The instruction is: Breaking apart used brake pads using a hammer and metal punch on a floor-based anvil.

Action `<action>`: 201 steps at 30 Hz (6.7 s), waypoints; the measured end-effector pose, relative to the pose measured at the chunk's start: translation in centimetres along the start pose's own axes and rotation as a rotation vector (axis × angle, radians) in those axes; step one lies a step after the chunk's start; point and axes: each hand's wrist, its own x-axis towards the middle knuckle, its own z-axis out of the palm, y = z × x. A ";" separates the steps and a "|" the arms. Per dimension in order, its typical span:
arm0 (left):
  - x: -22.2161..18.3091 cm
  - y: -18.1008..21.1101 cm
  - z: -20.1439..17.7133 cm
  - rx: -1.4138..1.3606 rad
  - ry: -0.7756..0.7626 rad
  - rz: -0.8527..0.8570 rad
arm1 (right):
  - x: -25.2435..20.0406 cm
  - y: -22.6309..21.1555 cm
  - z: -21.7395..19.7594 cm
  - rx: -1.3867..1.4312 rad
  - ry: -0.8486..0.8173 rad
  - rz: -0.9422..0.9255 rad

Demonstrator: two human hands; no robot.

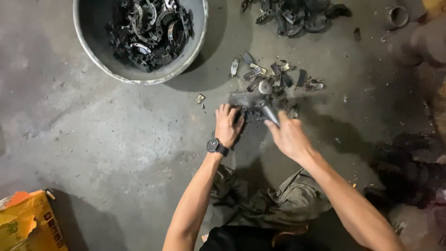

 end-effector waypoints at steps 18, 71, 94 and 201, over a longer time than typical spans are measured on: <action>-0.3 -0.6 0.5 -0.001 0.139 -0.080 | -5.0 -3.2 -4.3 0.139 0.523 -0.437; -1.2 2.0 -1.3 -0.239 0.047 -0.096 | -4.9 2.6 0.5 0.341 0.337 -0.060; -0.5 1.8 0.7 0.146 -0.013 0.067 | -3.3 5.1 3.6 0.204 0.715 -0.458; -0.8 8.9 0.6 0.072 -0.499 0.491 | 0.4 13.9 3.9 -0.096 0.091 0.169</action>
